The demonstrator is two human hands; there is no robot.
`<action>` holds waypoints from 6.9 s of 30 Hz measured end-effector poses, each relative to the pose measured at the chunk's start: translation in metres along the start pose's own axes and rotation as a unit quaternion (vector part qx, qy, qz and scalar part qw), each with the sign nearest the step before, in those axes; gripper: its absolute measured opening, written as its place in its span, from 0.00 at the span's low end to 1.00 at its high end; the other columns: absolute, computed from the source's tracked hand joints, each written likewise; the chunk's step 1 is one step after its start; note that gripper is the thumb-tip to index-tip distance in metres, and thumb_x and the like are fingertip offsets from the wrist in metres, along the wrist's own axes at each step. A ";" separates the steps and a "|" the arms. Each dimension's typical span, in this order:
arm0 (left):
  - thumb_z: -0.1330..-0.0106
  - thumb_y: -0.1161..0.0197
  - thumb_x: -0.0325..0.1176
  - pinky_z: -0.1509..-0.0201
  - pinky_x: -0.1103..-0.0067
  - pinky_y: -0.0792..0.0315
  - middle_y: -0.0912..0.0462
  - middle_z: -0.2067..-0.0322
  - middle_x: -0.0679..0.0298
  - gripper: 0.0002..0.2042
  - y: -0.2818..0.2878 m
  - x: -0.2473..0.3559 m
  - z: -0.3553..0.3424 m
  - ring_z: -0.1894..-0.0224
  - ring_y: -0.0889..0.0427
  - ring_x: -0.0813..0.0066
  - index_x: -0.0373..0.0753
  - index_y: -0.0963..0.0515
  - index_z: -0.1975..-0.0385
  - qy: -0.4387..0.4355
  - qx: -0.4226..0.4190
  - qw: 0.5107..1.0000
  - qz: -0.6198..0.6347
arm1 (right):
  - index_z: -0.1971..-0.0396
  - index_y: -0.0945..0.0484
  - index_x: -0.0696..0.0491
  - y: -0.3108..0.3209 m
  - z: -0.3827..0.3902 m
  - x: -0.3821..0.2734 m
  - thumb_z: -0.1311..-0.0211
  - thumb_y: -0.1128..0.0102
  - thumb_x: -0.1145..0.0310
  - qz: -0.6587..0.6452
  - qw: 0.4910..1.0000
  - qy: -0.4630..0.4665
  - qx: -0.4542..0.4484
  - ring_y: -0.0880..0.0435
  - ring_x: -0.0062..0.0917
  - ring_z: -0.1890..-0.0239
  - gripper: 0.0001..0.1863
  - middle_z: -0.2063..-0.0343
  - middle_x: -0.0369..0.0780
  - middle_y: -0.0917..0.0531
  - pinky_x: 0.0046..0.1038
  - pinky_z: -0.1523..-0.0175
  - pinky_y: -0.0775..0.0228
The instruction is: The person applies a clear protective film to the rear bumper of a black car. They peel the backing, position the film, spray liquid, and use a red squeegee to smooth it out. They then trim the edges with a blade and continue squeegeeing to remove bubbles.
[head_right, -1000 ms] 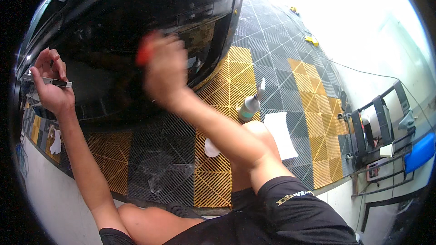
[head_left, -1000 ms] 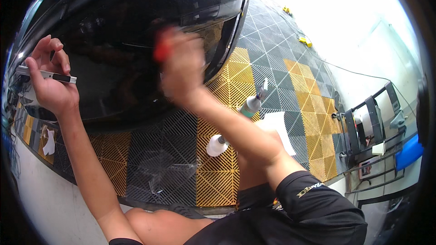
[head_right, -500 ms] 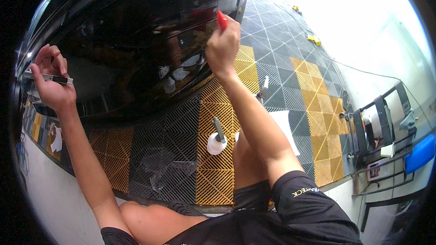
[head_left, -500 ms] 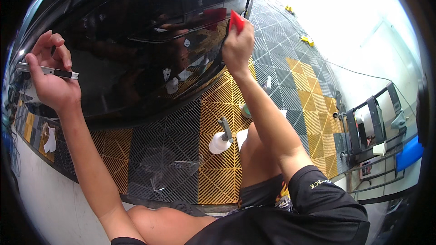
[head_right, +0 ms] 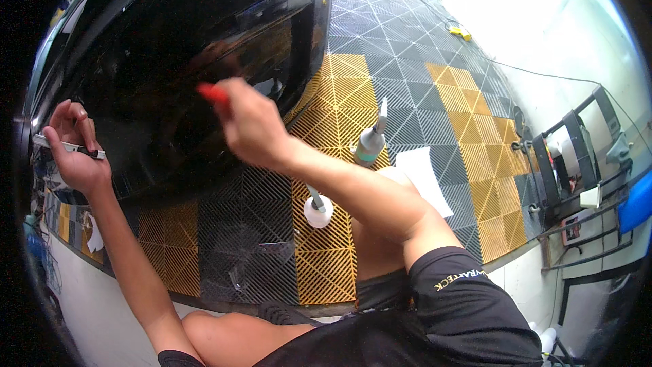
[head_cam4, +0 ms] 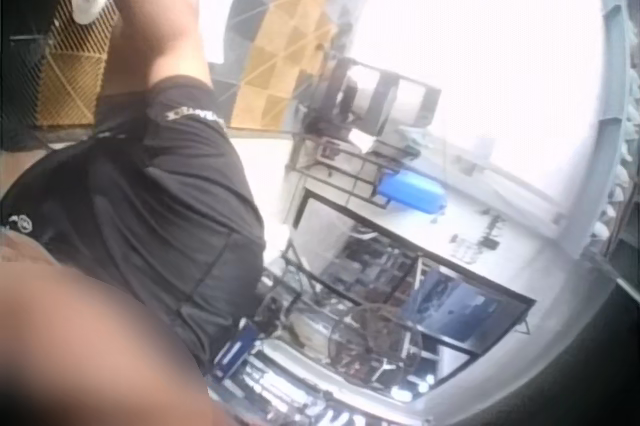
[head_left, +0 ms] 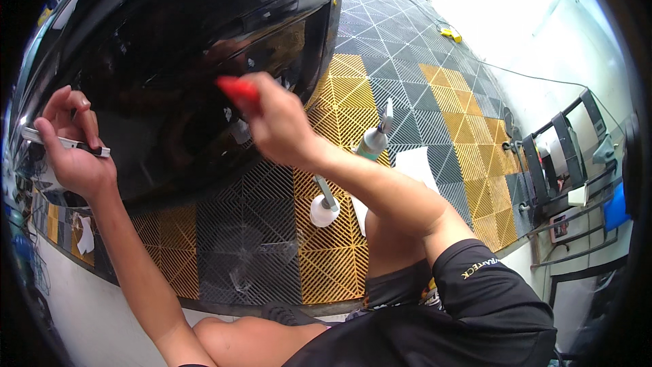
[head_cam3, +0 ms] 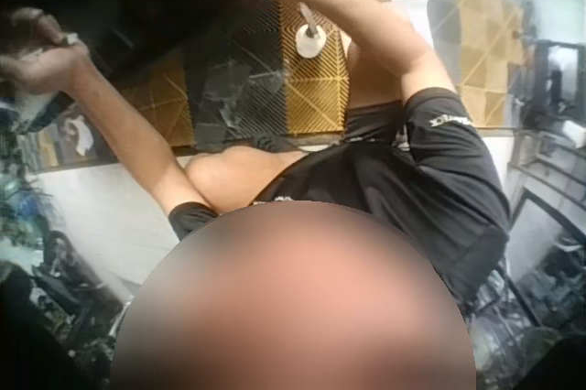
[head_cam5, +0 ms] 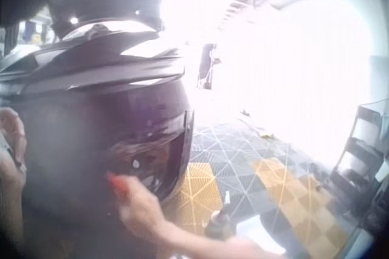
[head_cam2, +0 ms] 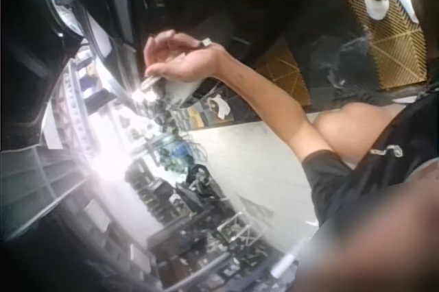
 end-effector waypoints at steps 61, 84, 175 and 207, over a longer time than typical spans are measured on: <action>0.15 0.61 0.57 0.76 0.86 0.48 0.18 0.59 0.57 0.30 -0.087 0.002 0.016 0.83 0.41 0.86 0.32 0.23 0.51 0.052 -0.028 0.998 -0.021 | 0.46 0.19 0.52 0.114 -0.089 0.124 0.23 0.48 0.63 0.122 0.946 -0.160 0.253 0.15 0.51 0.49 0.15 0.51 0.49 0.15 0.48 0.45 0.23; 0.14 0.64 0.53 0.71 0.87 0.41 0.21 0.62 0.57 0.29 -0.130 0.005 0.040 0.86 0.41 0.88 0.32 0.21 0.53 0.048 -0.146 0.986 -0.063 | 0.53 0.21 0.61 0.167 -0.020 0.135 0.28 0.43 0.64 -0.044 0.956 -0.267 0.113 0.12 0.41 0.64 0.15 0.66 0.51 0.12 0.39 0.54 0.22; 0.45 0.39 0.20 0.67 0.61 0.24 0.18 0.72 0.50 0.43 -0.350 -0.016 0.056 0.73 0.16 0.48 0.40 0.39 0.22 0.015 -0.527 0.571 -0.630 | 0.40 0.28 0.59 0.339 0.345 0.165 0.32 0.33 0.71 -0.295 0.727 -0.560 0.267 0.15 0.28 0.61 0.23 0.57 0.42 0.17 0.28 0.61 0.19; 0.27 0.52 0.22 0.72 0.78 0.43 0.35 0.79 0.68 0.31 -0.056 0.156 0.158 0.77 0.38 0.80 0.37 0.40 0.21 0.285 -0.236 0.728 -0.577 | 0.50 0.16 0.57 0.139 -0.075 0.124 0.27 0.44 0.68 0.024 0.972 -0.110 0.206 0.15 0.53 0.53 0.14 0.57 0.52 0.15 0.46 0.47 0.24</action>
Point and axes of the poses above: each hand's wrist, its own z-axis away from the middle knuckle, its own y-axis out of the back of the hand, x = y × z, the point moved 4 cm from there along -z, towards the middle knuckle
